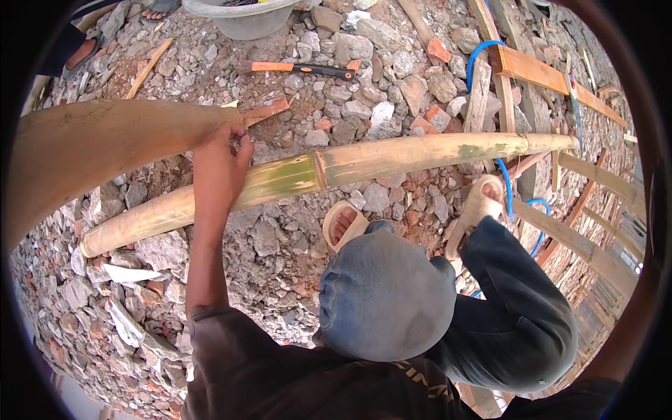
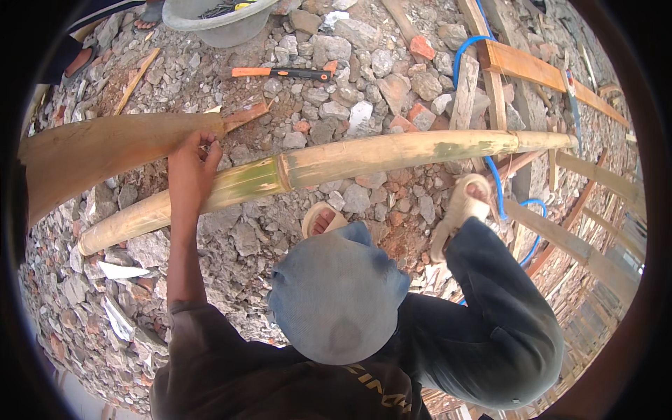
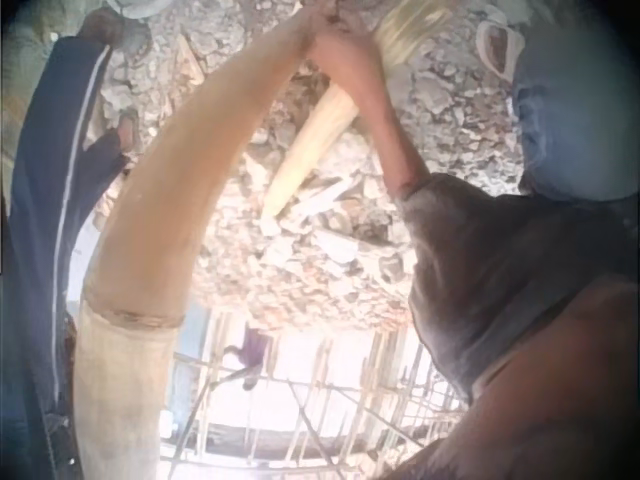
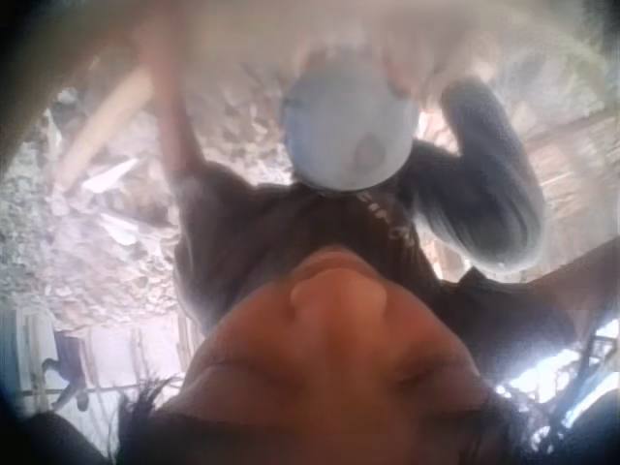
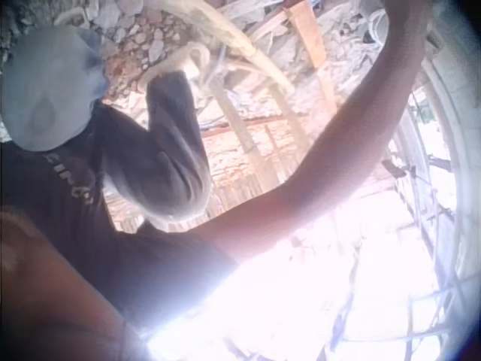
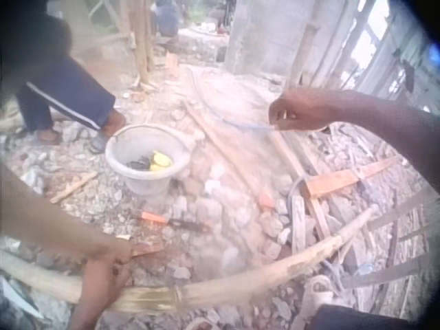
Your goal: The person sits on the ground and uses a chisel to carve and shape a bamboo pole. They repeatedly strike the chisel with a hammer to remove material and refine the bamboo's shape.
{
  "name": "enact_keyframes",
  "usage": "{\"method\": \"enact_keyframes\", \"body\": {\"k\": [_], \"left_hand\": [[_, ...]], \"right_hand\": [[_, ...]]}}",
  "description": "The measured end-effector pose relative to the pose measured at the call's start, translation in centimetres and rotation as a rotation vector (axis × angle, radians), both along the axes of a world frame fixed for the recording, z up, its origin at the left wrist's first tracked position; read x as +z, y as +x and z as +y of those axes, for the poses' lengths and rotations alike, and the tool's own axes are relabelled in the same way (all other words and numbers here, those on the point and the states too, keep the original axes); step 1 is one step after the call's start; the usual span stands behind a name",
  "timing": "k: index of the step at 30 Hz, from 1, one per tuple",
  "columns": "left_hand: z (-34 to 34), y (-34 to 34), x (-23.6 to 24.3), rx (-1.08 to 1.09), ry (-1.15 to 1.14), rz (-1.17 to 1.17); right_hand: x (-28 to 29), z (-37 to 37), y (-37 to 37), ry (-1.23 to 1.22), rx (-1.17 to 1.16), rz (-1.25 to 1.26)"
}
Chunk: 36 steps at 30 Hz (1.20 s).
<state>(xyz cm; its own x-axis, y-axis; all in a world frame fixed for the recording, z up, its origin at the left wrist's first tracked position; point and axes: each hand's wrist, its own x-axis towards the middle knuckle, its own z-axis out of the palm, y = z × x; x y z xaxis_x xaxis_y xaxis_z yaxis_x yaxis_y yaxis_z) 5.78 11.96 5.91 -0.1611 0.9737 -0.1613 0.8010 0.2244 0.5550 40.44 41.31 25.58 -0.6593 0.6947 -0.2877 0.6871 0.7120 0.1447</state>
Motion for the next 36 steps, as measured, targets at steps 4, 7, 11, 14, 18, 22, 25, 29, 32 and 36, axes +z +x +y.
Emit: {"method": "enact_keyframes", "body": {"k": [4, 7, 11, 14, 18, 22, 25, 29, 32, 36], "left_hand": [[0.0, -0.2, 0.2, 0.003, 0.002, -0.002], [0.0, 0.2, 0.0, 0.011, 0.052, -0.01], [0.1, 1.3, 0.3, 0.019, 0.054, 0.023], [0.3, 0.7, 0.2, 0.032, 0.142, 0.105], [-0.4, 1.7, -1.1, 0.108, 0.121, 0.094], [-1.0, 1.5, 1.0, 0.019, 0.087, 0.258], [-0.7, 1.5, 2.7, -0.027, -0.009, 0.265], [1.8, 4.0, 5.8, -0.15, -0.104, 0.328], [1.6, 3.6, 7.3, -0.254, -0.147, 0.379], [4.5, 4.0, 5.5, -0.227, -0.223, 0.344]], "right_hand": [[-11.9, -4.2, -0.8, -0.279, 0.198, 0.072], [-17.7, -8.6, -2.8, -0.443, 0.222, 0.061], [-24.3, -9.9, -4.4, -0.542, 0.255, 0.206], [-30.5, -9.8, -7.4, -0.431, 0.193, 0.424], [-35.5, -10.4, -9.8, -0.402, 0.064, 0.495], [-39.3, -11.0, -13.2, -0.274, 0.175, 0.506], [-41.6, -9.5, -13.4, -0.304, 0.214, 0.509], [-41.7, -7.4, -12.6, -0.402, 0.257, 0.465], [-37.5, -7.0, -13.6, -0.648, 0.244, 0.418], [-36.8, -7.5, -11.7, -0.516, 0.071, 0.44]]}}
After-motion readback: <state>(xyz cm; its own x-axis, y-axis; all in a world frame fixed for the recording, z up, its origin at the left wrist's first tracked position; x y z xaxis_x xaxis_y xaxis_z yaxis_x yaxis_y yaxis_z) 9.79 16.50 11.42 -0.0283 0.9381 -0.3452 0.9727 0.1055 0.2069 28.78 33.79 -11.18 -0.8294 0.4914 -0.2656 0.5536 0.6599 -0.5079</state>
